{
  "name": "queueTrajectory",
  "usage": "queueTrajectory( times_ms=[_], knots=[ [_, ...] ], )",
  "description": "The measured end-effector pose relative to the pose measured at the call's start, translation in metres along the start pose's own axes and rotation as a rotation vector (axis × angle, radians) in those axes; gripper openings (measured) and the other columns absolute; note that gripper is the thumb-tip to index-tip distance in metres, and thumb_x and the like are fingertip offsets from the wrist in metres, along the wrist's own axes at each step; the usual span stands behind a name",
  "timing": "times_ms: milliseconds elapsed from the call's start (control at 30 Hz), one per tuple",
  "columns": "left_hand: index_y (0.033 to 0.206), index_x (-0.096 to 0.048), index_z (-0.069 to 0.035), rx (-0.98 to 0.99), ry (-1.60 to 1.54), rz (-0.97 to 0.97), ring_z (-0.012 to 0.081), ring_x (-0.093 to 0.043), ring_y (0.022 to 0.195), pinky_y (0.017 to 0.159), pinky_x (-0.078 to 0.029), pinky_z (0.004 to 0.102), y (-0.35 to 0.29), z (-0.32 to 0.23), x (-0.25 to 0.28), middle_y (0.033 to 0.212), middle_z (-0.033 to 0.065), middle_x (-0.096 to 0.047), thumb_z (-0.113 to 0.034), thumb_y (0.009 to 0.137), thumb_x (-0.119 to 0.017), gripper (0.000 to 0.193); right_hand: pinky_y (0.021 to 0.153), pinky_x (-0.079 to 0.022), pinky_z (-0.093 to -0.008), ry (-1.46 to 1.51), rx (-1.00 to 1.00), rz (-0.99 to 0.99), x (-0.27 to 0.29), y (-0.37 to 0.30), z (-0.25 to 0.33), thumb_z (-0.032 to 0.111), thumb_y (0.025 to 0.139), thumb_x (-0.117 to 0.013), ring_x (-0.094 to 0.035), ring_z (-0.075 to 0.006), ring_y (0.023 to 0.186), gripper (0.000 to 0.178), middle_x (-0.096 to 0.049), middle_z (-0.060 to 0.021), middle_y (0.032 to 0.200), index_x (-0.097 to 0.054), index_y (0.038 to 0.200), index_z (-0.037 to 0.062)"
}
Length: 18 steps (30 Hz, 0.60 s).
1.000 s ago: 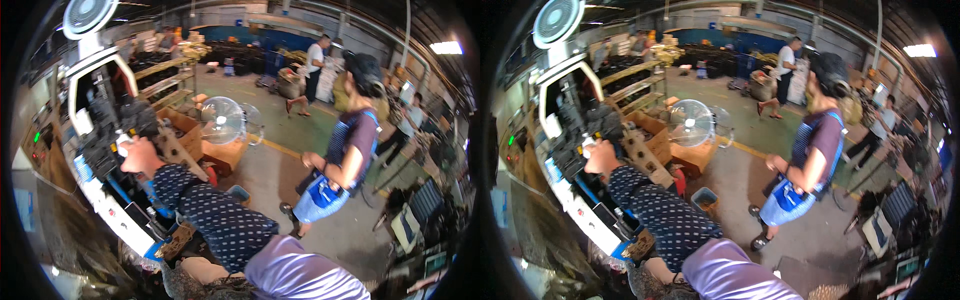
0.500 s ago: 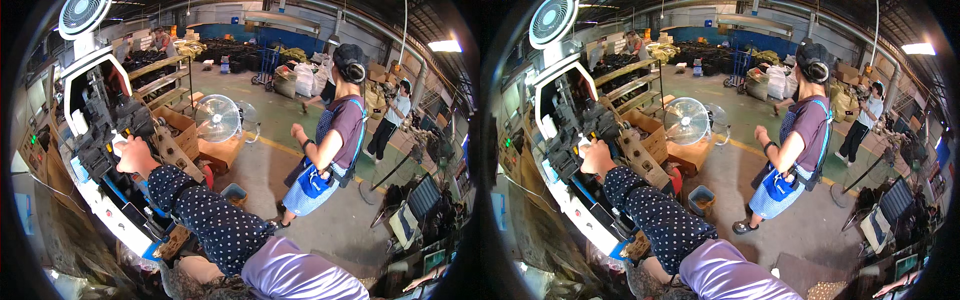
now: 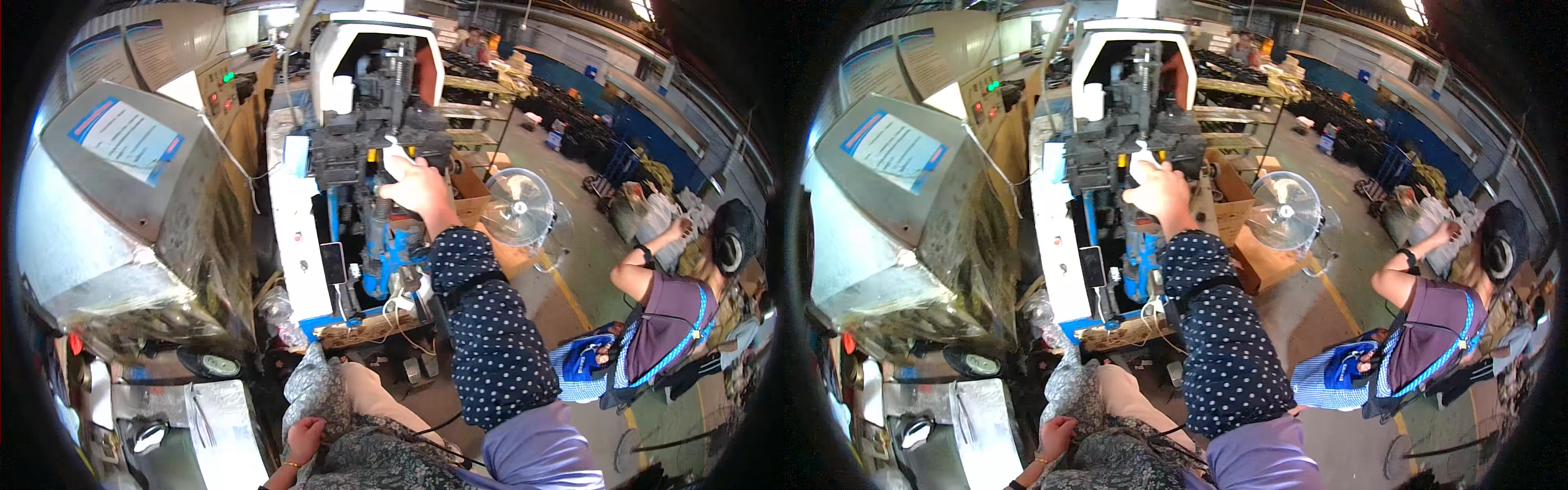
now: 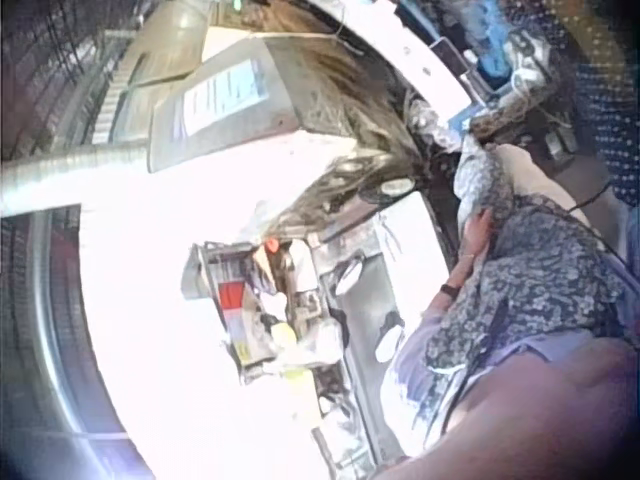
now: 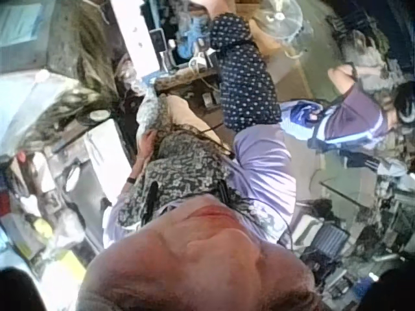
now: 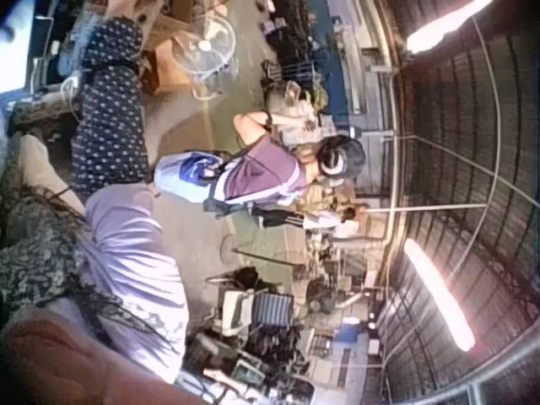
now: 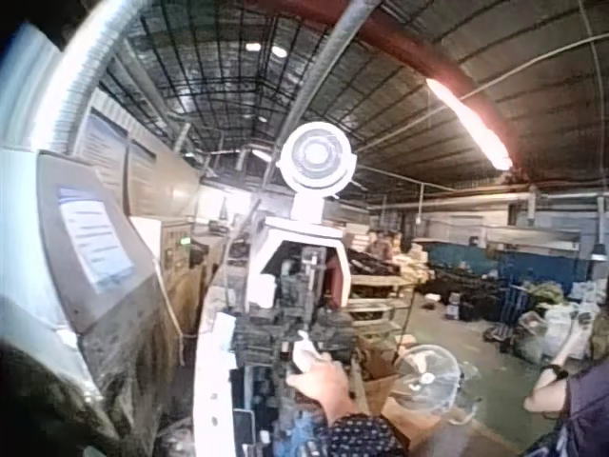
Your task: Placing shoe uppers onto lasting machine molds and operating the machine in a factory setting.
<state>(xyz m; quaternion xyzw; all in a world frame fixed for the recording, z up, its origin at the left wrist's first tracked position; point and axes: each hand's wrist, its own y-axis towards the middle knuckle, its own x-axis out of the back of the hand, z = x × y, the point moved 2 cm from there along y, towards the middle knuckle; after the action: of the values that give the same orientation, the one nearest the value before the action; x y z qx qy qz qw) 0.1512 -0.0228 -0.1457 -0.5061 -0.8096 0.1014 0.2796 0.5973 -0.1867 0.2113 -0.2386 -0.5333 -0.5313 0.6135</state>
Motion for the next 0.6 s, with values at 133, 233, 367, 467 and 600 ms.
queueTrajectory(
  times_ms=[133,233,367,467,600],
  knots=[
    [0.092,-0.073,-0.004,-0.038,-0.077,0.044,0.01,-0.064,0.061,0.057,-0.049,0.0253,0.0,0.01,0.001,0.069,0.0036,-0.07,-0.027,0.086,-0.066,0.025,0.095,-0.047,-0.0455,0.019,0.056,-0.081,-0.011,-0.019,0.0,0.041,0.069,-0.07,-0.054,-0.0421,0.11,0.069,-0.052,-0.0199,0.129,-0.054,0.133,0.0225],
    [0.094,-0.073,-0.004,-0.027,-0.146,0.055,0.0093,-0.063,0.06,0.056,-0.048,0.0253,-0.002,0.012,0.002,0.068,0.0025,-0.07,-0.026,0.086,-0.067,0.024,0.092,-0.048,-0.048,-0.004,0.084,-0.229,-0.028,-0.041,-0.009,0.04,0.067,-0.071,-0.054,-0.044,0.106,0.074,-0.049,-0.0202,0.13,-0.05,0.136,0.0239],
    [0.093,-0.073,-0.004,-0.035,-0.128,0.05,0.0097,-0.063,0.06,0.056,-0.048,0.0258,-0.006,0.007,0.005,0.068,0.0025,-0.069,-0.025,0.087,-0.066,0.022,0.089,-0.049,-0.049,-0.027,0.164,-0.264,-0.043,-0.065,-0.021,0.038,0.066,-0.072,-0.054,-0.0449,0.102,0.076,-0.048,-0.0251,0.128,-0.048,0.136,0.0206],
    [0.092,-0.073,-0.005,-0.044,-0.117,0.057,0.0098,-0.063,0.059,0.055,-0.047,0.026,-0.009,0.004,0.009,0.068,0.0027,-0.069,-0.025,0.087,-0.066,0.022,0.09,-0.047,-0.0483,-0.108,0.193,-0.22,-0.046,-0.081,-0.027,0.035,0.065,-0.076,-0.054,-0.042,0.103,0.083,-0.048,-0.026,0.121,-0.044,0.14,0.0195],
    [0.093,-0.074,-0.007,-0.105,-0.163,0.062,0.0098,-0.063,0.058,0.055,-0.048,0.0259,-0.011,0.003,0.012,0.067,0.0016,-0.069,-0.027,0.087,-0.066,0.022,0.093,-0.045,-0.0486,0.088,0.124,-0.228,-0.05,-0.098,-0.032,0.031,0.061,-0.079,-0.051,-0.0433,0.106,0.085,-0.048,-0.0234,0.123,-0.044,0.139,0.0206]
  ],
)
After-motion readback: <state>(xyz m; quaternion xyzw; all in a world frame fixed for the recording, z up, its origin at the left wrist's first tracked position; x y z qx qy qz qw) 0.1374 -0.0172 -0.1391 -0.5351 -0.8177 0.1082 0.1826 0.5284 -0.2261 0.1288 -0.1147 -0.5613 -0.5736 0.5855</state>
